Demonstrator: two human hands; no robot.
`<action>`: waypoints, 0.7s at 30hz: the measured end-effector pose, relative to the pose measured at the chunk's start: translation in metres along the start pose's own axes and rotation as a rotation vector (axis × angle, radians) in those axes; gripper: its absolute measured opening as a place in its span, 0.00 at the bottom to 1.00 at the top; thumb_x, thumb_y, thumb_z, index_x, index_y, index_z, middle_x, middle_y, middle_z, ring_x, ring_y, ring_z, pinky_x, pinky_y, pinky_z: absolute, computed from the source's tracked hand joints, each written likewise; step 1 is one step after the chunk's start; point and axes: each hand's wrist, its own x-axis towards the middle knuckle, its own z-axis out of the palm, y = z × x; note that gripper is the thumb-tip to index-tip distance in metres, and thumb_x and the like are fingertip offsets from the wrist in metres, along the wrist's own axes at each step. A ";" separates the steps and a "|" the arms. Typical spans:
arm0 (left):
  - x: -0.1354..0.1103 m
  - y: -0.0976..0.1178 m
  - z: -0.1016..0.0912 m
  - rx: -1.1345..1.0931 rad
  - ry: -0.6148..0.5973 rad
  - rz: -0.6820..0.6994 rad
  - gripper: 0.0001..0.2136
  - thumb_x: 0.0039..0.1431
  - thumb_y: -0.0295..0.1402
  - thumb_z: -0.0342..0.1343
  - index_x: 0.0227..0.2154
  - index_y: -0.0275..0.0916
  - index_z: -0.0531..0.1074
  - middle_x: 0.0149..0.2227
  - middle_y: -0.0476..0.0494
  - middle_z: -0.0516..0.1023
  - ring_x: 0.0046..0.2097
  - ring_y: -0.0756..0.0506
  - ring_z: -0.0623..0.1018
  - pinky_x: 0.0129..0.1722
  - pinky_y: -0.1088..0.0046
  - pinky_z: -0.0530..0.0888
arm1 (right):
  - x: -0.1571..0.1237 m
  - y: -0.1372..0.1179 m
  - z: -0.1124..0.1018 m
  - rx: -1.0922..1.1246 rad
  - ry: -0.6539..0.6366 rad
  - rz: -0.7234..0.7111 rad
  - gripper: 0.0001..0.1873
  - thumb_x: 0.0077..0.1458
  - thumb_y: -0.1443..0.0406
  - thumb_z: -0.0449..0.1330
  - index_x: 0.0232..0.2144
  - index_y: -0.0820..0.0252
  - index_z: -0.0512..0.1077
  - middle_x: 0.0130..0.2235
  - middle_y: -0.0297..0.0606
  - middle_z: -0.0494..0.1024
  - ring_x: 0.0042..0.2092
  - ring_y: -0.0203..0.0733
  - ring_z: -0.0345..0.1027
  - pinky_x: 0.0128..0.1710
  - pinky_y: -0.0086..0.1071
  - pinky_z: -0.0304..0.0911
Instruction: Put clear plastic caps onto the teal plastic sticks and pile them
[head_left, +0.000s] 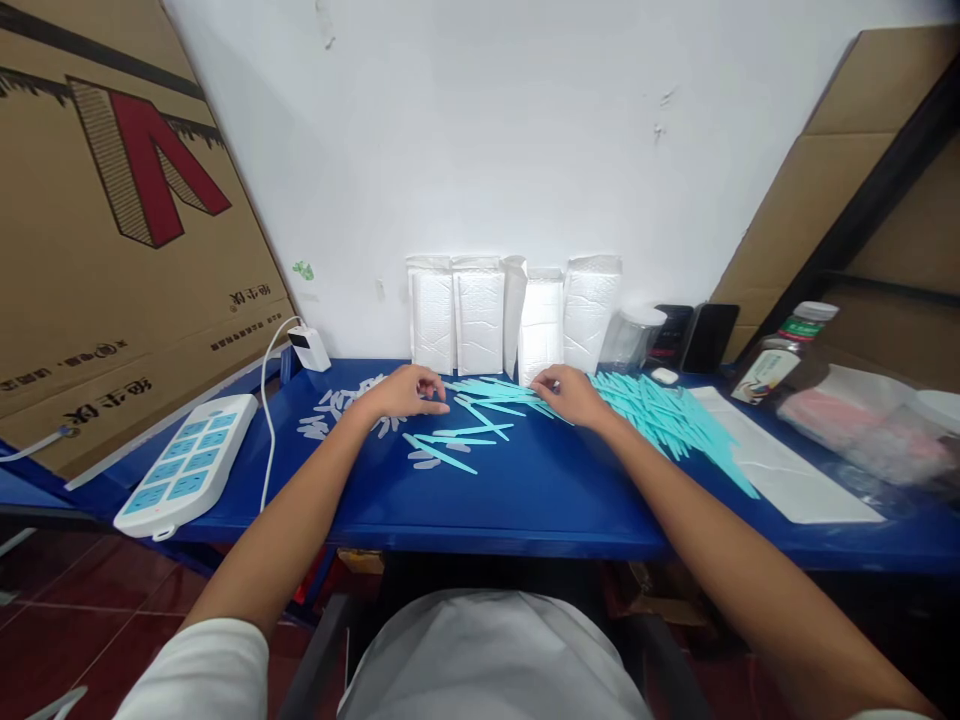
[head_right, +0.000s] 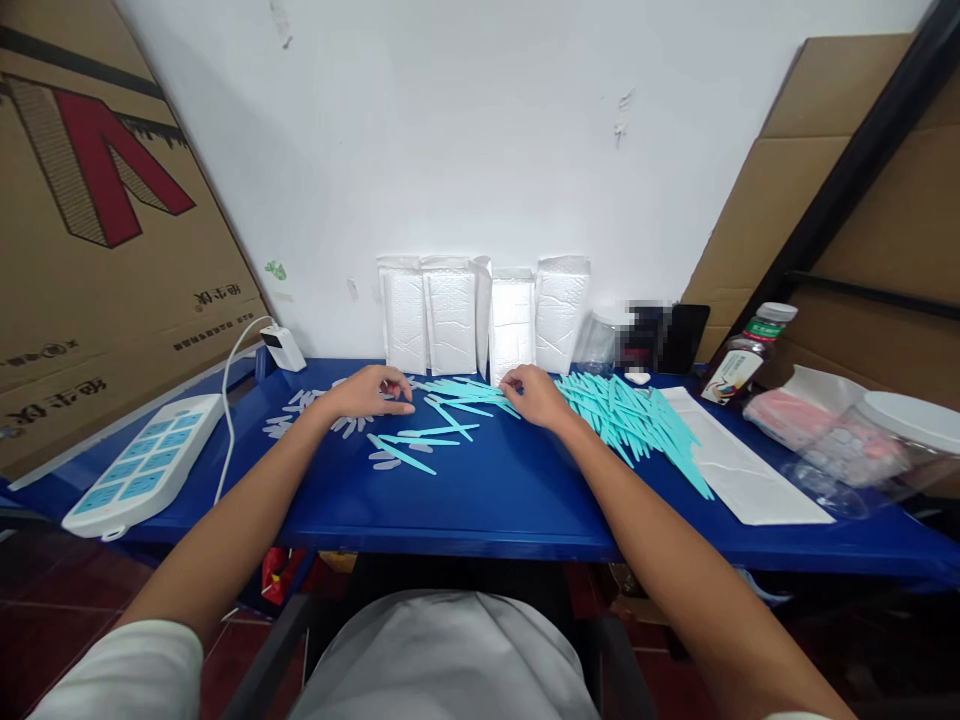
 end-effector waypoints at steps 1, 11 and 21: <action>0.000 0.008 0.002 -0.081 -0.088 0.049 0.20 0.53 0.53 0.69 0.38 0.40 0.84 0.32 0.45 0.77 0.35 0.45 0.75 0.34 0.71 0.69 | 0.000 0.000 0.000 -0.002 0.001 0.003 0.09 0.65 0.64 0.61 0.36 0.60 0.82 0.41 0.42 0.85 0.42 0.46 0.76 0.43 0.35 0.68; 0.003 0.039 0.030 -0.204 -0.352 0.174 0.20 0.51 0.53 0.71 0.34 0.41 0.86 0.30 0.46 0.74 0.32 0.47 0.70 0.29 0.72 0.65 | -0.001 -0.001 0.000 -0.004 -0.020 0.015 0.09 0.64 0.65 0.62 0.35 0.60 0.82 0.39 0.41 0.85 0.39 0.44 0.77 0.41 0.33 0.67; -0.012 -0.016 -0.019 0.432 0.086 -0.354 0.13 0.52 0.41 0.67 0.38 0.40 0.81 0.37 0.39 0.82 0.37 0.41 0.79 0.34 0.70 0.71 | -0.001 0.000 0.000 0.008 -0.018 0.007 0.09 0.64 0.64 0.61 0.35 0.59 0.81 0.39 0.40 0.86 0.40 0.44 0.77 0.42 0.34 0.68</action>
